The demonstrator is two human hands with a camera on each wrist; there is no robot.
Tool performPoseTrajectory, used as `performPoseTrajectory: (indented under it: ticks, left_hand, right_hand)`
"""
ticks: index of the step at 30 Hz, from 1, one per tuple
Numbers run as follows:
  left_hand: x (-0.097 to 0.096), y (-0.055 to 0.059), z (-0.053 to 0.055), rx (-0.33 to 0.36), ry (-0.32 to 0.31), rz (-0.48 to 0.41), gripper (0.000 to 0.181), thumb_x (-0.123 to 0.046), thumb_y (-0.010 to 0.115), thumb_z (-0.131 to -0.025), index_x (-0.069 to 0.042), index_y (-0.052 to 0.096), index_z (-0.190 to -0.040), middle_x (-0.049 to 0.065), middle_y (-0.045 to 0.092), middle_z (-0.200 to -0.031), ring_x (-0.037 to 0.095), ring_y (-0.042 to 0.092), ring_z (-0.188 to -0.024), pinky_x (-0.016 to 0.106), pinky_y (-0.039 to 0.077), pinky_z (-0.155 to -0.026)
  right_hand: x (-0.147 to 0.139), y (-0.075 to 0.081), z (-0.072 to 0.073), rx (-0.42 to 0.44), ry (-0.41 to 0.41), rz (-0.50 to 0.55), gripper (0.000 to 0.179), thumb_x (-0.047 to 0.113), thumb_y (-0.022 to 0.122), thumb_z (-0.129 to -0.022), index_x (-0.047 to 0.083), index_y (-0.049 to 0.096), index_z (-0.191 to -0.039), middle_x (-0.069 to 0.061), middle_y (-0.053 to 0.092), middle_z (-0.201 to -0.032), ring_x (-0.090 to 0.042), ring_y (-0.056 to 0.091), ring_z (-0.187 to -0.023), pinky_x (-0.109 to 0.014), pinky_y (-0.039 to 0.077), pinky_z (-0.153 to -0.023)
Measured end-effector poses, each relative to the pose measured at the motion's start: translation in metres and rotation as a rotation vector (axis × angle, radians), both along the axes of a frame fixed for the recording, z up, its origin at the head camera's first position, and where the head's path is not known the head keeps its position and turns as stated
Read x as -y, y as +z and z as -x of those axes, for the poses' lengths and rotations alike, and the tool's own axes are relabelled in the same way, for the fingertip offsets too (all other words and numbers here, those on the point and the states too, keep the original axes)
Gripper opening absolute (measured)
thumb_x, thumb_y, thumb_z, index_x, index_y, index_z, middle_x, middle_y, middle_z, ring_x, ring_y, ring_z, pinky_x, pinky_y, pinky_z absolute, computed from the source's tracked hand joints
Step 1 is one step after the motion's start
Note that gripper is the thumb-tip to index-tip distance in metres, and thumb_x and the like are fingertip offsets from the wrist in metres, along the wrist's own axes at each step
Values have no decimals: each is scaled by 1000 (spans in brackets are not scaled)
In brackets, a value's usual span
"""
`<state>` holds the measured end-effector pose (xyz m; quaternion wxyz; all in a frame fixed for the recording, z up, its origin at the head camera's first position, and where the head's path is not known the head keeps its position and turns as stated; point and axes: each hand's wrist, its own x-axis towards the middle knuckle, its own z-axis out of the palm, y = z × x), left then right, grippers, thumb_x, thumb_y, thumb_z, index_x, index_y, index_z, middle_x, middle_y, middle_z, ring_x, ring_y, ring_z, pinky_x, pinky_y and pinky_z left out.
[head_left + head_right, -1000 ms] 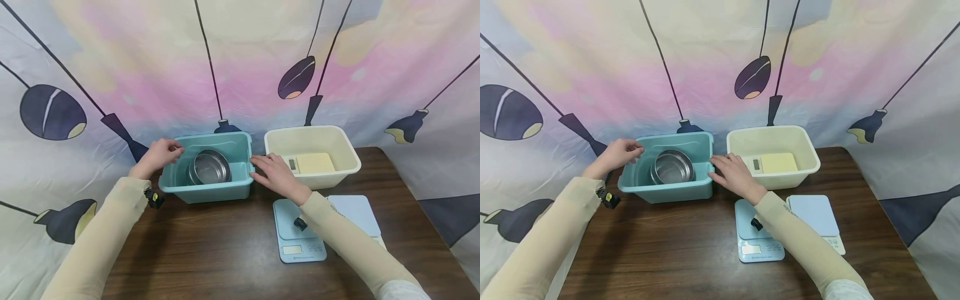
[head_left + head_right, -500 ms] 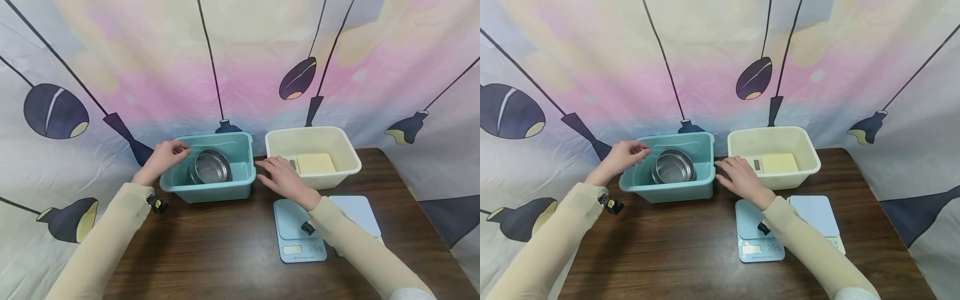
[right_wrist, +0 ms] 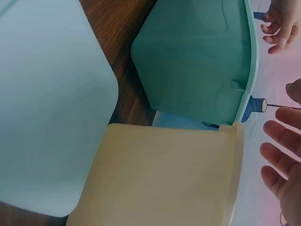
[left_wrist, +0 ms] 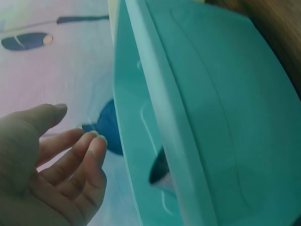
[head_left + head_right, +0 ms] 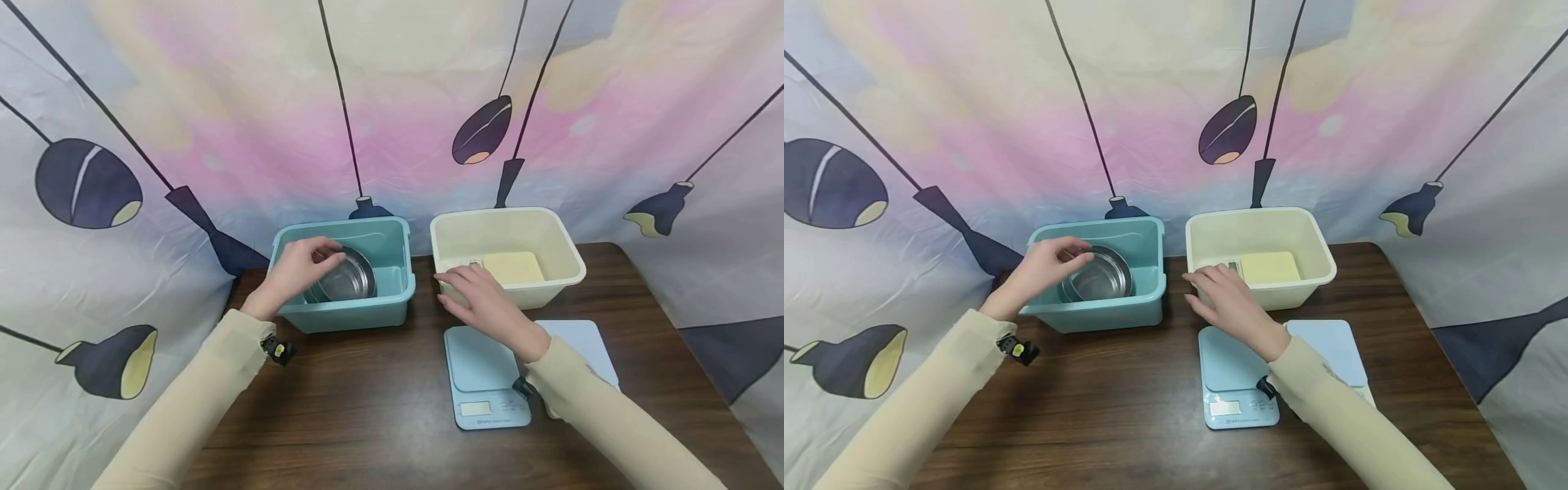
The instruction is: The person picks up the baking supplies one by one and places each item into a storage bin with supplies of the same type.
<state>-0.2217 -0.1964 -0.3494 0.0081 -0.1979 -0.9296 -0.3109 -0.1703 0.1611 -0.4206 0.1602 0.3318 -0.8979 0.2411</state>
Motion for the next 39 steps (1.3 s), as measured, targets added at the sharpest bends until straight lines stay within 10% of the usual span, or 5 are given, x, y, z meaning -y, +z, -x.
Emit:
performPoseTrajectory:
  ticks: [39]
  left_hand:
    - [-130, -34, -55, -185, -213, -152, 40, -19, 74, -99, -5, 68, -136, 13, 66, -134, 29, 67, -116, 38, 59, -92]
  right_hand:
    - [-90, -24, -58, 58, -185, 39, 45, 13, 76, -95, 9, 64, -138, -9, 66, -137, -34, 56, -130, -61, 45, -106]
